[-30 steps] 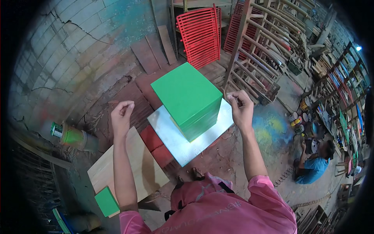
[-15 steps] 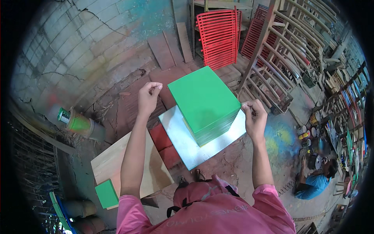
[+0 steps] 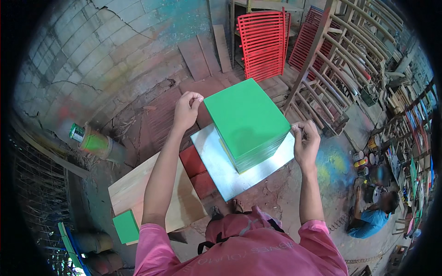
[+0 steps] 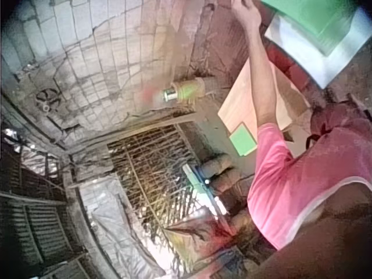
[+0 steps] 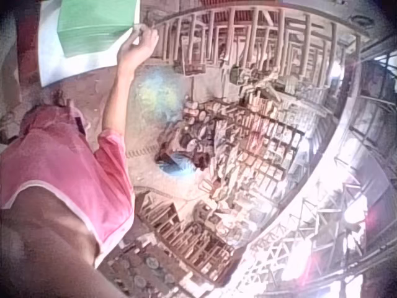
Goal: The person repeatedly picks up green square boards from a stack and places them onto a wooden base, arranging them in a grid pattern. The person handles the boards one by one, occasionally adjusting their position to align them with others already placed on the base.
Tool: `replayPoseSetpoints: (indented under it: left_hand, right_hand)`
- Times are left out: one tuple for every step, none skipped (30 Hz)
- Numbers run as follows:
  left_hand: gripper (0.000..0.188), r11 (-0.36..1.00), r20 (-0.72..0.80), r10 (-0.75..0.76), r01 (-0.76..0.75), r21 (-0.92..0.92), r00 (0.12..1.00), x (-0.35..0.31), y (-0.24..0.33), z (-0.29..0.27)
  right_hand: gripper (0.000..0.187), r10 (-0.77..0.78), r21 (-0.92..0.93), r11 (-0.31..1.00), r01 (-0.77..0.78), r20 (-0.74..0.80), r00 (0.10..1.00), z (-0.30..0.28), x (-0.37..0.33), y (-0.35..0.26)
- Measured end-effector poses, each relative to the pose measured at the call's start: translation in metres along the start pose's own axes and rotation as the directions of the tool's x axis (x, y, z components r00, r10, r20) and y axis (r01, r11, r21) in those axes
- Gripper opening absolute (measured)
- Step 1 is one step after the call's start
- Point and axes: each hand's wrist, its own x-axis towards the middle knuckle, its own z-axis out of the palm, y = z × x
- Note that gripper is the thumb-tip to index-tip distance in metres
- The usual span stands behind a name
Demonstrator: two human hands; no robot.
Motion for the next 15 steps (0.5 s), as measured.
replayPoseSetpoints:
  left_hand:
    - [0.01, 1.0, 0.007, -0.007, 0.007, 0.005, 1.0, 0.0, 0.0, 0.0]
    - [0.01, 1.0, 0.013, -0.015, 0.014, 0.01, 1.0, 0.0, 0.0, 0.0]
    - [0.01, 1.0, 0.02, -0.022, 0.021, 0.015, 1.0, 0.001, -0.001, 0.0]
    - [0.01, 1.0, 0.024, -0.012, 0.012, 0.009, 1.0, 0.001, -0.003, 0.0]
    - [0.011, 1.0, 0.028, -0.002, 0.002, 0.003, 1.0, 0.001, -0.006, 0.001]
    - [0.011, 1.0, 0.031, 0.007, -0.007, -0.003, 0.999, 0.001, -0.009, 0.001]
    - [0.012, 1.0, 0.042, 0.014, -0.014, -0.005, 0.999, 0.002, -0.01, 0.001]
    - [0.012, 1.0, 0.054, 0.02, -0.02, -0.007, 0.998, 0.002, -0.01, 0.001]
    - [0.013, 1.0, 0.065, 0.026, -0.025, -0.008, 0.998, 0.003, -0.011, 0.001]
    - [0.013, 1.0, 0.082, 0.006, -0.005, -0.012, 0.997, 0.003, -0.01, 0.001]
    - [0.014, 1.0, 0.1, -0.014, 0.016, -0.015, 0.995, 0.004, -0.01, 0.001]
    - [0.015, 0.999, 0.118, -0.034, 0.037, -0.017, 0.992, 0.005, -0.009, 0.002]
    - [0.015, 0.999, 0.119, -0.027, 0.031, -0.035, 0.992, 0.005, -0.011, 0.001]
    - [0.016, 0.998, 0.121, -0.019, 0.025, -0.052, 0.993, 0.005, -0.012, 0.0]
    - [0.016, 0.997, 0.122, -0.01, 0.019, -0.07, 0.993, 0.005, -0.014, -0.001]
  right_hand:
    - [0.004, 0.0, 0.0, 1.0, 0.0, -0.004, 1.0, 0.0, -0.001, -0.001]
    - [0.004, 0.001, -0.001, 1.0, -0.001, -0.008, 1.0, 0.001, -0.001, -0.002]
    - [0.004, -0.016, -0.011, 1.0, 0.016, -0.028, 0.999, 0.002, -0.002, -0.002]
    - [0.004, -0.032, -0.021, 0.999, 0.032, -0.048, 0.998, 0.004, -0.002, 0.0]
    - [0.004, -0.049, -0.031, 0.998, 0.047, -0.067, 0.997, 0.006, -0.004, 0.0]
    - [0.005, -0.06, -0.055, 0.997, 0.056, -0.078, 0.995, 0.007, -0.005, -0.001]
    - [0.005, -0.074, -0.081, 0.994, 0.067, -0.09, 0.993, 0.008, -0.005, -0.002]
    - [0.006, -0.088, -0.107, 0.991, 0.077, -0.102, 0.991, 0.008, -0.006, -0.003]
    - [0.007, -0.101, -0.12, 0.989, 0.089, -0.105, 0.989, 0.009, -0.005, -0.003]
    - [0.007, -0.111, -0.119, 0.988, 0.098, -0.109, 0.988, 0.009, -0.005, -0.002]
    - [0.008, -0.12, -0.118, 0.987, 0.106, -0.113, 0.986, 0.01, -0.006, -0.001]
    - [0.008, -0.129, -0.118, 0.986, 0.115, -0.118, 0.985, 0.009, -0.005, 0.0]
    - [0.009, -0.138, -0.12, 0.985, 0.125, -0.112, 0.984, 0.009, -0.005, -0.001]
    - [0.009, -0.147, -0.122, 0.983, 0.134, -0.106, 0.983, 0.009, -0.004, -0.001]
    - [0.009, -0.156, -0.124, 0.982, 0.143, -0.101, 0.983, 0.009, -0.004, -0.002]
